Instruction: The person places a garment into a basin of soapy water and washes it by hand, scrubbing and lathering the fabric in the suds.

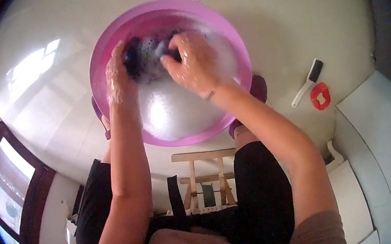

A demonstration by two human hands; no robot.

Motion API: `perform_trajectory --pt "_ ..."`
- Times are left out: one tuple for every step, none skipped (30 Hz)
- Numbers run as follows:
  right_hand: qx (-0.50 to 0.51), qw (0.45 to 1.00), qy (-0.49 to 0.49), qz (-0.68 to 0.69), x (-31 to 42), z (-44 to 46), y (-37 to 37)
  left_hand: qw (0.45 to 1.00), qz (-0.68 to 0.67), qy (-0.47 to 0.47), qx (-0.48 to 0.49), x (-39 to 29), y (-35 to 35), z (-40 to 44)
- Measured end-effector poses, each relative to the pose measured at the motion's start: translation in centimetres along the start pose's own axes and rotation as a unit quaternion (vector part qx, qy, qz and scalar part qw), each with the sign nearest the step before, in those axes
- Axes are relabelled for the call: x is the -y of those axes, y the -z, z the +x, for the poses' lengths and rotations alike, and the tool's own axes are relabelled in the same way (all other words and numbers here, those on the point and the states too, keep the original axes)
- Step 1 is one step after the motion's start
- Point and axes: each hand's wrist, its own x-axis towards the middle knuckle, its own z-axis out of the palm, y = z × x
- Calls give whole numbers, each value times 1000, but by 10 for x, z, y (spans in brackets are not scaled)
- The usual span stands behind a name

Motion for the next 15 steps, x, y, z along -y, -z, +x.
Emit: perform_trajectory --pt "1 1000 1 -1 1 -9 11 1000 -1 0 0 -11 -1 -14" --pt "65 997 -12 32 2 -17 23 996 84 12 -14 -22 -4 -30" --pt "129 989 -25 65 2 -19 29 985 169 24 -28 -27 -4 -41" --pt "131 989 -25 67 2 -21 25 976 206 69 13 -28 1 -45" --pt "72 997 22 -18 -1 -24 19 973 230 -5 1 -3 4 -41" --pt "12 992 68 -102 -3 -27 12 958 266 -110 -2 17 3 -41" --pt "82 991 31 -104 -11 -27 2 929 303 -213 -15 27 -3 -44" --pt "102 983 12 -154 -17 -25 -14 900 397 -180 -17 35 -5 -50" --pt "135 974 6 -184 -24 -22 -27 889 410 -202 -10 47 -5 -44" --pt "170 962 0 -213 -28 -20 -35 879 422 -224 -3 71 -4 -33" --pt "235 947 -53 -214 -19 -11 -32 892 376 -252 -3 108 3 -13" --pt "236 946 -54 -214 -14 4 -30 902 329 -280 -1 143 9 7" --pt "361 906 -116 -191 -14 24 -31 896 361 -256 -20 169 14 19" --pt "477 845 -175 -163 -15 38 -32 889 392 -232 -39 190 18 30" --pt "476 846 -174 -164 -19 43 -37 880 422 -209 -60 204 21 40"
